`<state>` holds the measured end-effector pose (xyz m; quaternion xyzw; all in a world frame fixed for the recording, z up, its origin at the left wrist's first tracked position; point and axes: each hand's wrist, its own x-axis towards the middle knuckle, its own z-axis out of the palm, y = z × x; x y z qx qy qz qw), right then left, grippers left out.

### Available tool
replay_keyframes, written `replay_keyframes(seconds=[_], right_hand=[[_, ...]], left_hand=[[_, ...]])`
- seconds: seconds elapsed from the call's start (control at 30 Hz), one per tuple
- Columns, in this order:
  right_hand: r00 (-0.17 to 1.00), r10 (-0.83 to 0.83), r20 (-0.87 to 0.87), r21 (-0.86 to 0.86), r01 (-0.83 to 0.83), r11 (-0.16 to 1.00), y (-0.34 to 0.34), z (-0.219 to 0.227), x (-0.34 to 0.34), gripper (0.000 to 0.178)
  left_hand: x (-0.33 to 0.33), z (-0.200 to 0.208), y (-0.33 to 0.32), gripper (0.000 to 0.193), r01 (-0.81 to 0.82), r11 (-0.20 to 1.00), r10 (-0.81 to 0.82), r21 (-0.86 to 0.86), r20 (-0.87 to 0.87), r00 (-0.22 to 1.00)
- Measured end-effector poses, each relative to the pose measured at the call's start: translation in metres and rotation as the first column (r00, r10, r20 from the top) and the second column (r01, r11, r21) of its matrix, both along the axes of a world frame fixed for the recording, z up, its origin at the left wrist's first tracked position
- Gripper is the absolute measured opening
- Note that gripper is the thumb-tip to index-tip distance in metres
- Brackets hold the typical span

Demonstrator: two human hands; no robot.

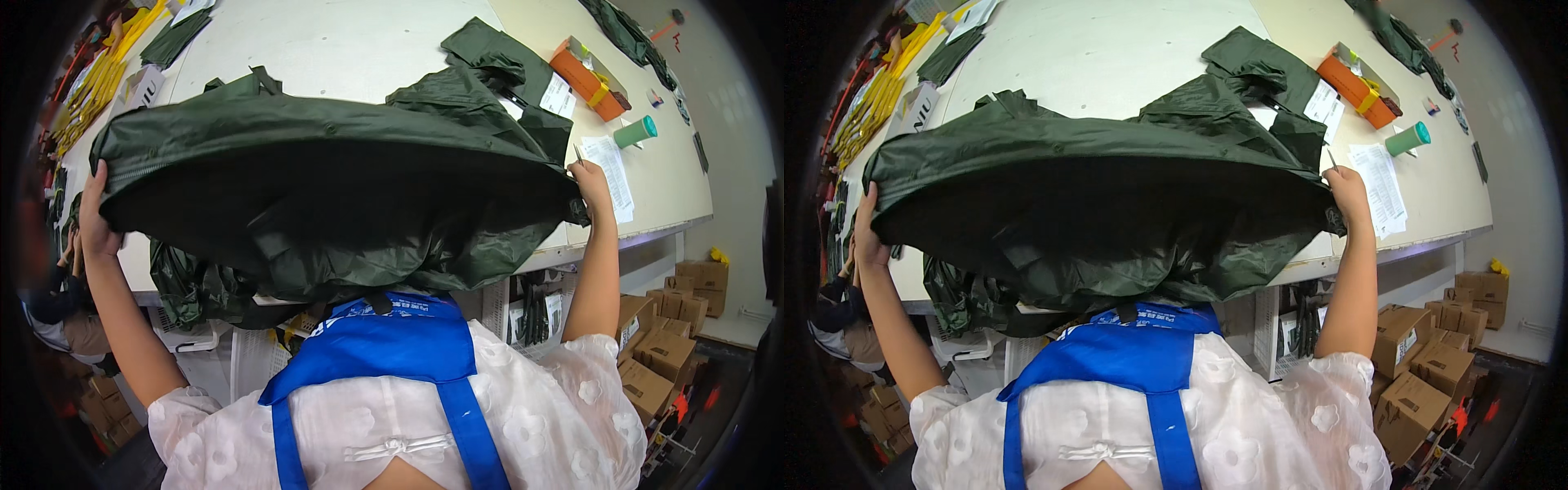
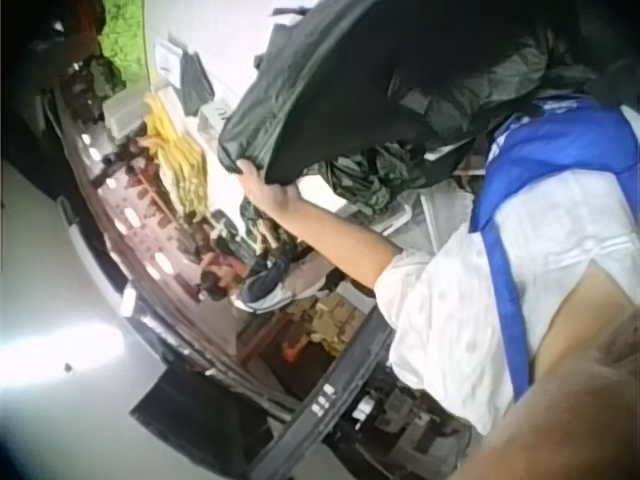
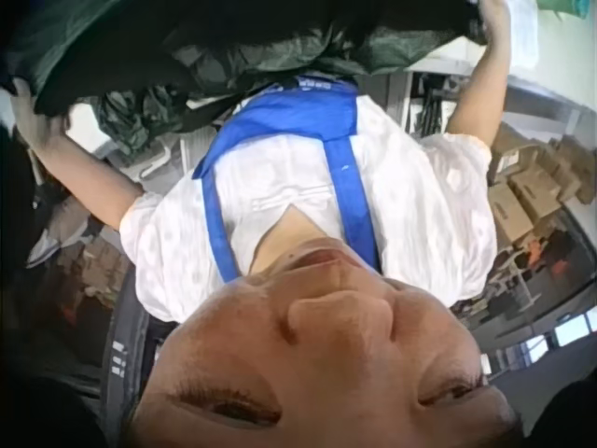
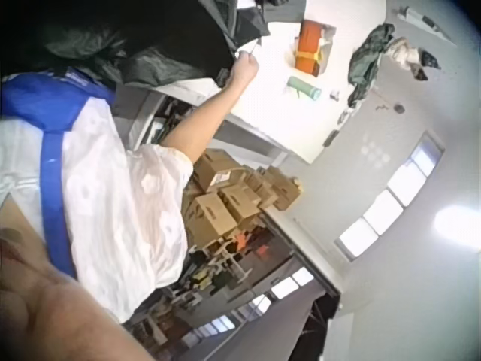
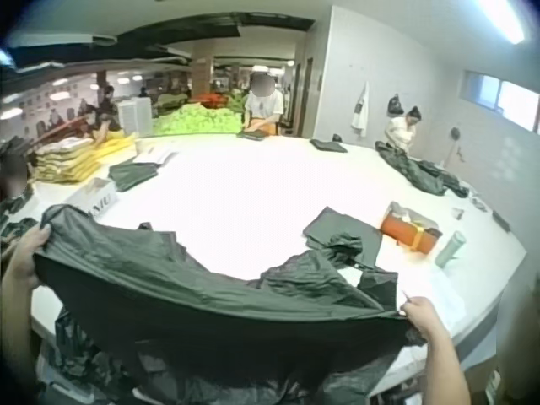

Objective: The person folds a green raincoat on a white table, smoothing and aligning the fabric, then folds it into a compact rectangle and places it into a branded plastic bag. The person handles the coat and bag by hand.

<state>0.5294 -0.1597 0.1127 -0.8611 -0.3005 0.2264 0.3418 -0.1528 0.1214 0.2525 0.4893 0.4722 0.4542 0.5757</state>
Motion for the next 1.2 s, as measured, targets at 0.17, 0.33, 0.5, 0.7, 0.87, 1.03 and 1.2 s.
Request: replay_keyframes(seconds=[0.17,0.33,0.5,0.7,0.87,1.03,1.2], right_hand=[[0.953,0.303,-0.026,-0.429,-0.285,0.857,-0.028,-0.026,-0.044,0.029],[0.875,0.011,-0.483,-0.030,-0.029,0.999,-0.031,-0.077,-0.073,0.032],[0.886,0.132,-0.444,-0.053,-0.173,0.984,-0.016,-0.089,-0.074,0.042],[0.752,0.081,-0.654,0.308,0.167,0.936,0.015,-0.127,-0.092,0.039],[0.836,-0.030,-0.547,-0.034,0.014,0.999,-0.002,-0.138,-0.063,0.015],[0.849,-0.088,-0.521,-0.098,0.043,0.994,-0.003,-0.151,-0.057,0.017],[0.870,-0.090,-0.485,0.055,0.133,0.990,-0.009,-0.196,-0.046,0.019]], left_hand=[[-0.061,-0.129,0.048,0.066,-0.104,0.989,-0.004,-0.102,-0.730,0.683],[-0.096,-0.215,0.039,0.042,-0.185,0.946,0.240,0.265,-0.960,-0.148],[0.142,-0.139,-0.034,0.035,0.327,0.770,0.381,0.548,-0.806,0.453],[0.288,-0.222,-0.107,0.050,0.811,0.560,-0.474,-0.171,-0.868,0.145],[0.310,-0.288,-0.104,0.014,0.794,0.592,-0.579,-0.139,-0.759,0.298],[0.317,-0.305,-0.116,0.010,0.709,0.692,-0.517,-0.136,-0.779,0.355],[0.333,-0.286,-0.126,0.007,0.684,0.708,-0.549,-0.177,-0.747,0.375]])
